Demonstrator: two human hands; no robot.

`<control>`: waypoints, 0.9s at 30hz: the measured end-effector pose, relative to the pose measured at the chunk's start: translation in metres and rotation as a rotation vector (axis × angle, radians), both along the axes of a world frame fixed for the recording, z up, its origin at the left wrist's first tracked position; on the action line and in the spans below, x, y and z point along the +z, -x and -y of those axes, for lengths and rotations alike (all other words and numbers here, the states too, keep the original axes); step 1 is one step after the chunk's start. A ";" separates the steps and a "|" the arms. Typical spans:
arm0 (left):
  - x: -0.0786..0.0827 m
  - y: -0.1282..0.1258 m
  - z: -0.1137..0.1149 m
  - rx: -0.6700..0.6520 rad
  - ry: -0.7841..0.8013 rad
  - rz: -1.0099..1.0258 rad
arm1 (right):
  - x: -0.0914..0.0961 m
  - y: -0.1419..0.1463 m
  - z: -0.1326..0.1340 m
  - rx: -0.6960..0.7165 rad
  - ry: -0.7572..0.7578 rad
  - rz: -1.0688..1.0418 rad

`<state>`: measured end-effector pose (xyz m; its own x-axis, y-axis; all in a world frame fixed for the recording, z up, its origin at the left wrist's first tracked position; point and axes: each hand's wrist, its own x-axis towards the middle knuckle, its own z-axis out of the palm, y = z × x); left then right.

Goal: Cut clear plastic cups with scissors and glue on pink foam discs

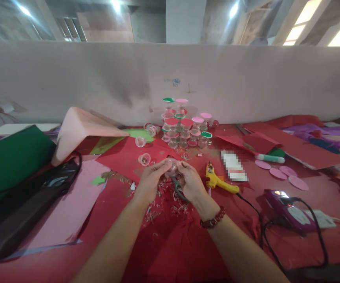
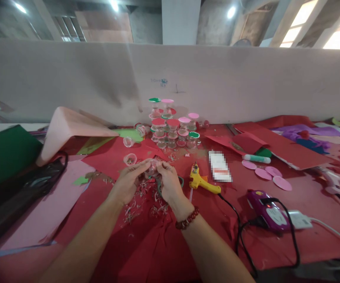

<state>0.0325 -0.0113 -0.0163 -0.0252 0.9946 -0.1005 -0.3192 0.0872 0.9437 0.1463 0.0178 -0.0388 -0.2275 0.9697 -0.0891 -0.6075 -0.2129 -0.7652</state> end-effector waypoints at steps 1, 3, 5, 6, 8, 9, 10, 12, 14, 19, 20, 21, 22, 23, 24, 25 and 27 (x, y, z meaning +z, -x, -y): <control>0.000 0.000 0.000 -0.005 -0.006 -0.004 | 0.000 0.000 0.000 -0.006 -0.002 -0.003; 0.000 0.000 0.000 -0.017 -0.013 0.006 | 0.001 -0.001 0.000 -0.017 0.004 -0.013; 0.001 0.000 0.000 -0.028 -0.005 0.023 | 0.001 -0.002 -0.001 -0.009 0.010 -0.020; 0.001 -0.001 -0.001 -0.034 0.000 0.033 | 0.001 -0.002 -0.001 -0.006 0.014 -0.025; 0.002 -0.001 0.000 -0.053 0.003 0.055 | 0.001 -0.003 -0.003 -0.012 0.025 -0.034; 0.003 -0.001 0.000 -0.066 0.002 0.064 | 0.000 -0.004 -0.003 -0.022 0.033 -0.039; 0.003 -0.001 0.001 -0.077 0.001 0.071 | 0.000 -0.004 -0.004 -0.033 0.042 -0.043; 0.004 -0.002 0.001 -0.078 0.001 0.072 | 0.001 -0.006 -0.004 -0.044 0.054 -0.053; 0.004 -0.001 0.002 -0.064 0.013 0.067 | 0.003 -0.007 -0.004 -0.038 0.060 -0.064; 0.003 0.000 0.000 -0.019 0.071 0.142 | 0.007 -0.006 -0.002 -0.040 0.088 -0.065; 0.002 0.000 -0.001 -0.010 0.073 0.140 | 0.007 -0.005 -0.001 -0.040 0.080 -0.056; 0.002 0.000 -0.001 -0.006 0.071 0.125 | 0.007 -0.004 0.000 -0.038 0.067 -0.043; 0.001 0.000 -0.001 -0.004 0.064 0.103 | 0.006 -0.003 0.000 -0.035 0.049 -0.029; 0.000 0.000 -0.001 -0.003 0.058 0.079 | 0.006 -0.002 0.001 -0.033 0.030 -0.018; 0.000 -0.001 0.000 -0.001 0.052 0.053 | 0.006 -0.001 0.001 -0.031 0.015 -0.009; -0.001 -0.002 0.000 0.006 0.046 0.030 | 0.005 0.000 0.001 -0.031 0.004 -0.003; 0.000 -0.004 0.002 0.021 0.032 0.000 | 0.003 0.001 0.002 -0.038 0.000 0.009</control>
<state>0.0366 -0.0130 -0.0166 -0.0460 0.9902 -0.1322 -0.3216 0.1106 0.9404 0.1453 0.0160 -0.0353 -0.1893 0.9777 -0.0908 -0.6086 -0.1894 -0.7705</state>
